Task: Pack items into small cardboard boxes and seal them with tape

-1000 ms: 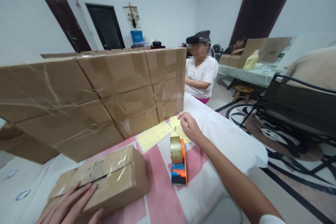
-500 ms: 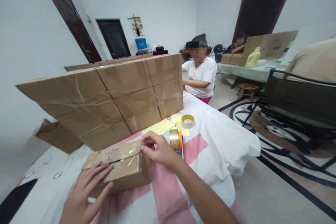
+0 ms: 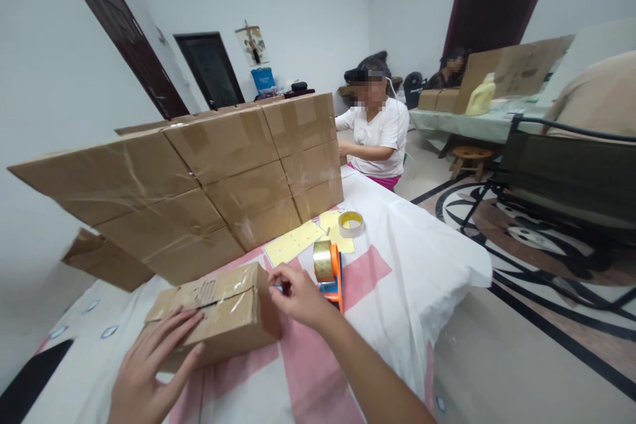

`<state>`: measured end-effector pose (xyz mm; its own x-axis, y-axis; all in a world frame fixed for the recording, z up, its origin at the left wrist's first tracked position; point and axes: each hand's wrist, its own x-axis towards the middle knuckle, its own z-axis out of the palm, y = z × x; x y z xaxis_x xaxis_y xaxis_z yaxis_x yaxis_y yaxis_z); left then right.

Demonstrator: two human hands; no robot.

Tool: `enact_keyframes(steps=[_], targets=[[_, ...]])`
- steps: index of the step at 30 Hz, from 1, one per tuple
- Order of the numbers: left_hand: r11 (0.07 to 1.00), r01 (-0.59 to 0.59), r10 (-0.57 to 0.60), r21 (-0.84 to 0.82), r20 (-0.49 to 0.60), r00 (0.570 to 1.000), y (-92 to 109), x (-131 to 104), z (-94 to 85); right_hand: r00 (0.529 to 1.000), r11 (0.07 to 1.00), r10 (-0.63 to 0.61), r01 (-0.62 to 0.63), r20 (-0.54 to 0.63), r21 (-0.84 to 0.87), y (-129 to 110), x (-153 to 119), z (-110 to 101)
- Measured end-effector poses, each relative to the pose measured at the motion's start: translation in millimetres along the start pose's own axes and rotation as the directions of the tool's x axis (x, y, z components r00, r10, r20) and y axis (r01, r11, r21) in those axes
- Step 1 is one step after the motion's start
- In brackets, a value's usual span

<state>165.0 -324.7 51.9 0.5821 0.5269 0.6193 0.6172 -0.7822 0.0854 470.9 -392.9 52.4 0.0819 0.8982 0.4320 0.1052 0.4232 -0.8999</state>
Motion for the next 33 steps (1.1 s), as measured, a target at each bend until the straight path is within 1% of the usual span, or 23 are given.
enact_keyframes(steps=[3,5,6,8,10,11,14,18,21,23,25,27,28,30,33], targets=[[0.992,0.082,-0.081,-0.097,0.017,0.997,-4.8,0.3,-0.7,1.0,1.0,0.014,-0.014,0.026,-0.014,2.6,-0.5,0.2],[0.966,0.153,-0.161,-0.208,-0.024,0.987,-8.5,1.0,-0.6,0.999,1.0,0.018,-0.018,0.029,-0.007,5.1,-1.4,1.4],[0.946,0.19,-0.211,-0.262,-0.056,0.976,-10.2,1.4,-0.3,0.999,1.0,0.015,-0.015,0.032,-0.004,6.1,-1.9,2.1],[0.899,0.268,-0.324,-0.346,-0.112,0.94,-12.6,2.0,0.3,0.999,1.0,-0.005,0.005,0.048,0.0,6.8,-2.9,3.6],[0.865,0.324,-0.394,-0.383,-0.118,0.912,-13.2,2.4,0.9,0.997,0.999,-0.044,0.044,0.066,-0.006,6.0,-3.6,4.6],[0.86,0.335,-0.403,-0.385,-0.111,0.908,-12.9,2.4,1.1,0.995,0.998,-0.067,0.068,0.072,-0.011,5.2,-3.9,4.8],[0.869,0.323,-0.391,-0.374,-0.12,0.912,-10.5,2.0,2.0,0.988,0.992,-0.12,0.123,0.102,-0.028,3.1,-5.0,5.1],[0.876,0.309,-0.386,-0.37,-0.156,0.909,-8.6,3.4,4.9,0.98,0.986,-0.12,0.136,0.156,-0.098,3.1,-7.0,6.6],[0.881,0.295,-0.376,-0.371,-0.168,0.911,-6.6,7.3,6.7,0.972,0.974,-0.146,0.173,0.182,-0.143,4.7,-7.6,8.3],[0.908,0.254,-0.337,-0.335,-0.22,0.916,0.1,8.6,6.3,0.963,0.966,-0.171,0.205,0.209,-0.155,5.9,-7.7,9.0],[0.948,0.206,-0.277,-0.242,-0.311,0.909,13.3,6.6,5.2,0.958,0.964,-0.175,0.214,0.229,-0.158,7.4,-7.2,9.4],[0.974,0.18,-0.22,-0.136,-0.399,0.89,31.8,1.6,5.3,0.958,0.966,-0.165,0.204,0.236,-0.155,9.1,-6.1,9.5],[0.98,0.17,-0.197,-0.101,-0.426,0.883,42.1,-1.4,6.2,0.958,0.968,-0.161,0.2,0.236,-0.153,9.7,-5.5,9.3],[0.989,0.139,-0.151,-0.059,-0.463,0.874,62.3,-7.0,9.4,0.957,0.968,-0.163,0.202,0.241,-0.148,9.4,-4.6,8.4],[0.997,0.082,-0.074,-0.005,-0.473,0.878,86.2,-10.6,14.4,0.942,0.96,-0.169,0.224,0.289,-0.169,3.9,-5.1,4.5]])
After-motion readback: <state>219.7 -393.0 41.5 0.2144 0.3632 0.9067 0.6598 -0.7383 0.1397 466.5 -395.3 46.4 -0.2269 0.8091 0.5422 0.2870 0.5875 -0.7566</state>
